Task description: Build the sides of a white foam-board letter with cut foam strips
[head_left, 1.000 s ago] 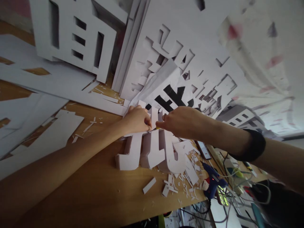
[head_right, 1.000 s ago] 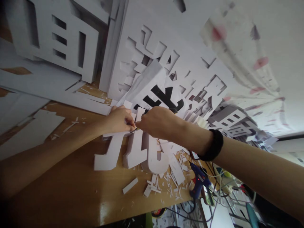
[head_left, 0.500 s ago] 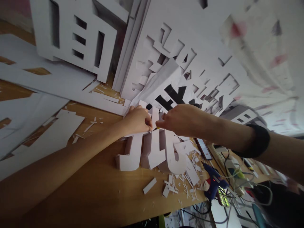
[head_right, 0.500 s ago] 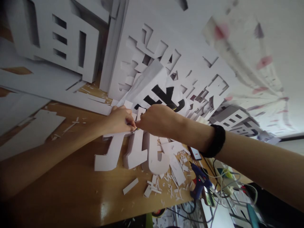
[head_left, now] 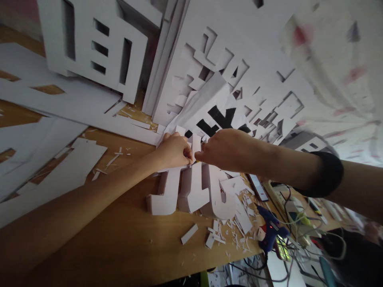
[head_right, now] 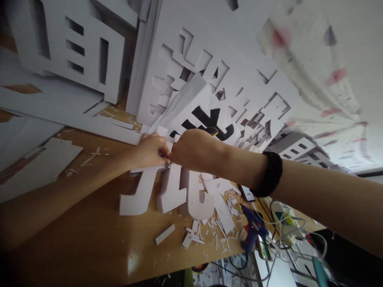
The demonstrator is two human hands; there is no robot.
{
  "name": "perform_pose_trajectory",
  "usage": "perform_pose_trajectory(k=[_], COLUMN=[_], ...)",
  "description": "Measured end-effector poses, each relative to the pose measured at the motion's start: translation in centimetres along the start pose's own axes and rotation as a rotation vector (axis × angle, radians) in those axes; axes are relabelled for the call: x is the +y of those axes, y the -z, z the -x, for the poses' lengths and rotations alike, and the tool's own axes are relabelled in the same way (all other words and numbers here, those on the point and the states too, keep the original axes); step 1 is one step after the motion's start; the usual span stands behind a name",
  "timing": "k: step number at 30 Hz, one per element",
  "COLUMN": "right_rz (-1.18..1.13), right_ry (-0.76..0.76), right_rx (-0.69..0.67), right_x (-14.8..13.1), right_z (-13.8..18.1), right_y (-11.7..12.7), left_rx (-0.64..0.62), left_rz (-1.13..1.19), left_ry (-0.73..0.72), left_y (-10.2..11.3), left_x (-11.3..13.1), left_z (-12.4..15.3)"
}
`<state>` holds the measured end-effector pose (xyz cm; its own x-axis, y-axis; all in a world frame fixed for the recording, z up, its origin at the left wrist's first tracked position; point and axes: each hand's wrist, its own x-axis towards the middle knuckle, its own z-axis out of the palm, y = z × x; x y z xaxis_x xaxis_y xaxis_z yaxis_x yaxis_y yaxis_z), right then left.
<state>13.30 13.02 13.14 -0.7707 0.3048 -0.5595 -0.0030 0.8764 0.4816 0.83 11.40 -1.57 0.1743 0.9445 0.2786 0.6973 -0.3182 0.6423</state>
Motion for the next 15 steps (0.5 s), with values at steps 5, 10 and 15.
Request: perform_pose_trajectory(k=[5,10,15], right_rz=[0.013,0.121,0.131], right_ry=[0.017,0.073,0.092], right_rx=[-0.029,-0.109,-0.124], right_x=[0.0,-0.4,-0.6], right_z=[-0.1,-0.7,-1.1], right_y=[0.5,0.9,0.9], left_rx=[-0.014,-0.035,-0.013], left_rz=[0.035,0.061,0.052], left_ry=[0.036,0.074,0.049], left_y=[0.2,0.4,0.3], left_x=[0.3,0.6,0.4], left_z=[0.0,0.0,0.0])
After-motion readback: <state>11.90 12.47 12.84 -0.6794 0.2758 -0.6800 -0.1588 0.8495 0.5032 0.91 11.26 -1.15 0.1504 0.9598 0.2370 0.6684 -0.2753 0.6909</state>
